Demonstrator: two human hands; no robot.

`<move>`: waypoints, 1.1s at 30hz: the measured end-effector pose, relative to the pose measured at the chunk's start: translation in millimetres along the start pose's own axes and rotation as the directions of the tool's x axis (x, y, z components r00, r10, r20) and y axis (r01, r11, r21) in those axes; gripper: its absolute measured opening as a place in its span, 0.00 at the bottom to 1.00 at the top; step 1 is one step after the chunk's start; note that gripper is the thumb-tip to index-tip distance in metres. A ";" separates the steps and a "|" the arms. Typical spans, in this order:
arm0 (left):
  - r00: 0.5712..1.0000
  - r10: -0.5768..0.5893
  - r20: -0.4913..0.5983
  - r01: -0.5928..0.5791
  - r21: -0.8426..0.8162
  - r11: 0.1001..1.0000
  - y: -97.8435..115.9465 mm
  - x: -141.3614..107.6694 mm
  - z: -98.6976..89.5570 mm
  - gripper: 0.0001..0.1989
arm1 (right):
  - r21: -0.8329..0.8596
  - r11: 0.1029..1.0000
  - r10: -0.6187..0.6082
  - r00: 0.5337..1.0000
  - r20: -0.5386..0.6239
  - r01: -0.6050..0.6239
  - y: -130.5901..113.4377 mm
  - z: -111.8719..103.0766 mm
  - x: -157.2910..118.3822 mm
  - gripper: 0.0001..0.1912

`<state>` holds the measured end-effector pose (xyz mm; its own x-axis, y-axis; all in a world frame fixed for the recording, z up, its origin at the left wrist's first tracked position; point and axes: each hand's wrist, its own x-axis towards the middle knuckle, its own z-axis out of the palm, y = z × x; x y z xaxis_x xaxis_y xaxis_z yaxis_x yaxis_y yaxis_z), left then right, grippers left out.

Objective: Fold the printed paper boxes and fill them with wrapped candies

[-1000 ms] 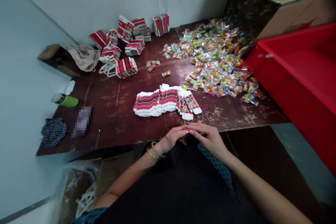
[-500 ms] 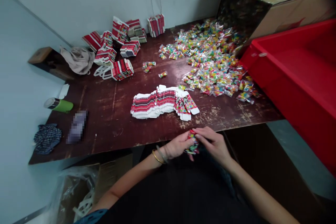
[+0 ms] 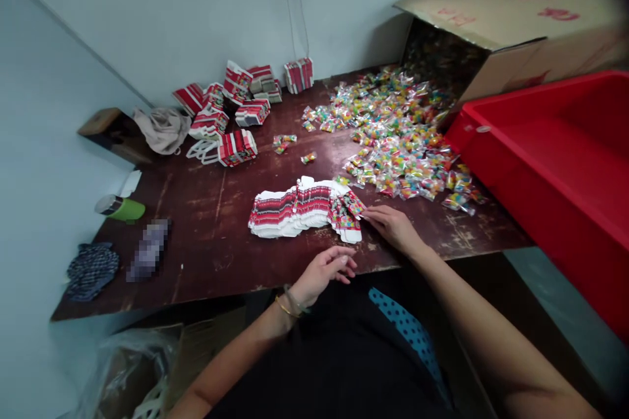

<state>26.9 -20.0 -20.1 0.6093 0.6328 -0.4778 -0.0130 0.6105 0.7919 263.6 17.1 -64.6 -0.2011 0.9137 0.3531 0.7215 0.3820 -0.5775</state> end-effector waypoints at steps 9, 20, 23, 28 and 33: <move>0.999 0.036 -0.011 -0.037 -0.150 0.988 0.9 8.1 4.0 0.14 | 0.112 0.985 -0.125 0.992 -0.032 0.128 -94.5 -0.7 -64.8 0.19; 0.963 -0.135 0.231 0.111 0.114 0.987 -1.1 -14.1 9.6 0.12 | 0.445 0.885 -0.067 0.907 0.417 -0.139 -97.6 -26.1 -27.1 0.06; 0.949 -0.113 0.293 0.046 0.228 0.973 -0.9 -13.9 11.0 0.16 | 0.563 0.802 -0.169 0.829 0.533 -0.199 -96.9 -43.1 -25.8 0.07; 0.985 0.133 -0.107 -0.089 0.343 0.935 -19.6 -10.5 15.2 0.19 | 0.589 0.689 0.146 0.877 0.458 -0.422 -107.0 -40.7 -41.1 0.10; 0.902 0.384 -0.197 -0.272 0.432 0.860 -28.9 -25.8 14.0 0.22 | 0.693 0.440 0.419 0.813 0.404 -0.571 -113.1 -17.5 -73.0 0.16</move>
<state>22.7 -60.6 -25.3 0.3886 0.8990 -0.2019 0.1661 0.1471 0.9751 208.3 -95.2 -12.2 -0.1294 0.9591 -0.2520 -0.0273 -0.2574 -0.9659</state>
